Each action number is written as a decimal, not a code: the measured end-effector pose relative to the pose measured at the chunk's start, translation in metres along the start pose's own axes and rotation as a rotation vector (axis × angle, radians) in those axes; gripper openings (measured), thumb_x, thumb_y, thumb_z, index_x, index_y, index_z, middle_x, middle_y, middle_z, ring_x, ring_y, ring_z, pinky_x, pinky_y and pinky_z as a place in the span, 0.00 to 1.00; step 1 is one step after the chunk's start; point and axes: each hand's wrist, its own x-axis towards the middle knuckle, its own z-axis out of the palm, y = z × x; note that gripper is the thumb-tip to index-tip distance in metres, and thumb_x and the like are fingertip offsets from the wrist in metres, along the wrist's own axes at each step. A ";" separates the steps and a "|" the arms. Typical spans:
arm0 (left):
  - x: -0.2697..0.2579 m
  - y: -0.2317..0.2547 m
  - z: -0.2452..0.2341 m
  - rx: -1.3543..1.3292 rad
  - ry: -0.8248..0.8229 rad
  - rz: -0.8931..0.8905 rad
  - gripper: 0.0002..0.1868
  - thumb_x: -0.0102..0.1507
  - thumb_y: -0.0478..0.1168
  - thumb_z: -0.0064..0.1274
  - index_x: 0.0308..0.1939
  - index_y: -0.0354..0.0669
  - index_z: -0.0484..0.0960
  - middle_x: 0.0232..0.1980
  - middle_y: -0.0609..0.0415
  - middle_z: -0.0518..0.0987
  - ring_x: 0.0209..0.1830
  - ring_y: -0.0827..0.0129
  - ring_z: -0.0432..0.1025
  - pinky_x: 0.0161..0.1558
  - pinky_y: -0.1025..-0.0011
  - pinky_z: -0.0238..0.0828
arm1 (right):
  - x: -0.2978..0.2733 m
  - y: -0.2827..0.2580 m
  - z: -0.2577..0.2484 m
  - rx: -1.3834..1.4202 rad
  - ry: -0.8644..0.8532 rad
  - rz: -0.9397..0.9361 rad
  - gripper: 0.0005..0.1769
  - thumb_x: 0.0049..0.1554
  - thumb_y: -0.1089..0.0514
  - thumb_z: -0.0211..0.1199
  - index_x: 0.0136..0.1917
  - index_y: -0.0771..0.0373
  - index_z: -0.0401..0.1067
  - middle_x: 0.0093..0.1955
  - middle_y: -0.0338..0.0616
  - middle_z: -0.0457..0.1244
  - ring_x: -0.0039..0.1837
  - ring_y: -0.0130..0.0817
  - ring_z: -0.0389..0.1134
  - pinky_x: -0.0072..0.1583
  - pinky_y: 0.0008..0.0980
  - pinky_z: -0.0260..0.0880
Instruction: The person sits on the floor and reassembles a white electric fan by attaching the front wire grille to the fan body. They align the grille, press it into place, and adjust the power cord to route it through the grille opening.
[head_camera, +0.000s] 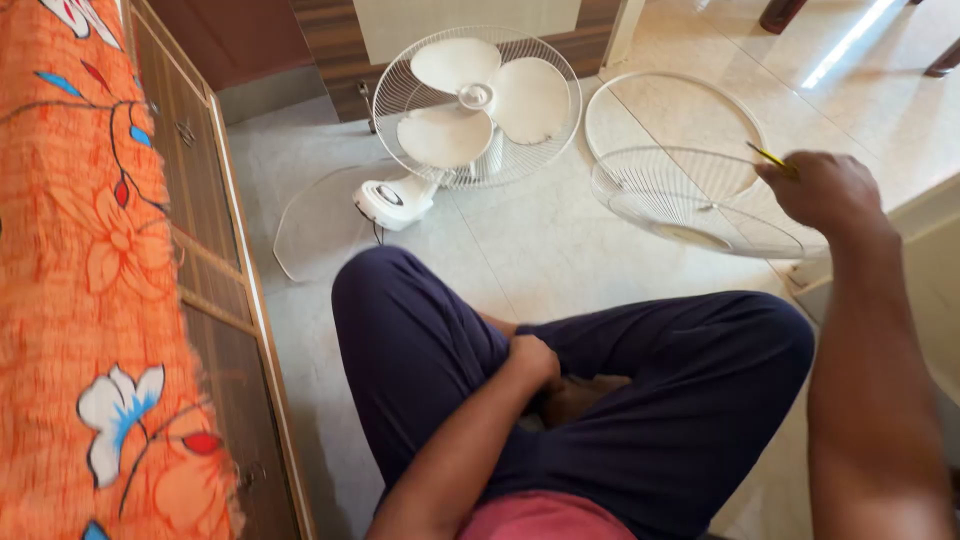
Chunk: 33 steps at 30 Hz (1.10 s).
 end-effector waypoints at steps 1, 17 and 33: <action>-0.014 -0.001 -0.013 -0.046 0.029 0.011 0.31 0.61 0.67 0.51 0.55 0.51 0.86 0.60 0.47 0.81 0.61 0.56 0.76 0.58 0.56 0.73 | -0.006 0.001 0.000 0.001 0.016 0.008 0.32 0.72 0.34 0.54 0.47 0.64 0.81 0.47 0.59 0.71 0.53 0.60 0.70 0.57 0.54 0.69; 0.003 -0.075 -0.053 -1.774 0.749 -0.247 0.44 0.65 0.71 0.37 0.73 0.42 0.64 0.73 0.42 0.69 0.72 0.52 0.65 0.69 0.59 0.60 | 0.005 0.014 0.016 0.336 0.025 0.109 0.25 0.76 0.46 0.55 0.49 0.70 0.74 0.42 0.55 0.66 0.42 0.44 0.68 0.46 0.39 0.69; -0.088 -0.249 -0.152 -2.010 1.155 -0.043 0.26 0.70 0.62 0.43 0.45 0.40 0.75 0.29 0.55 0.74 0.17 0.81 0.57 0.18 0.81 0.51 | 0.021 0.001 0.158 1.963 -0.207 0.164 0.22 0.79 0.52 0.49 0.43 0.63 0.64 0.30 0.37 0.55 0.31 0.26 0.53 0.34 0.28 0.56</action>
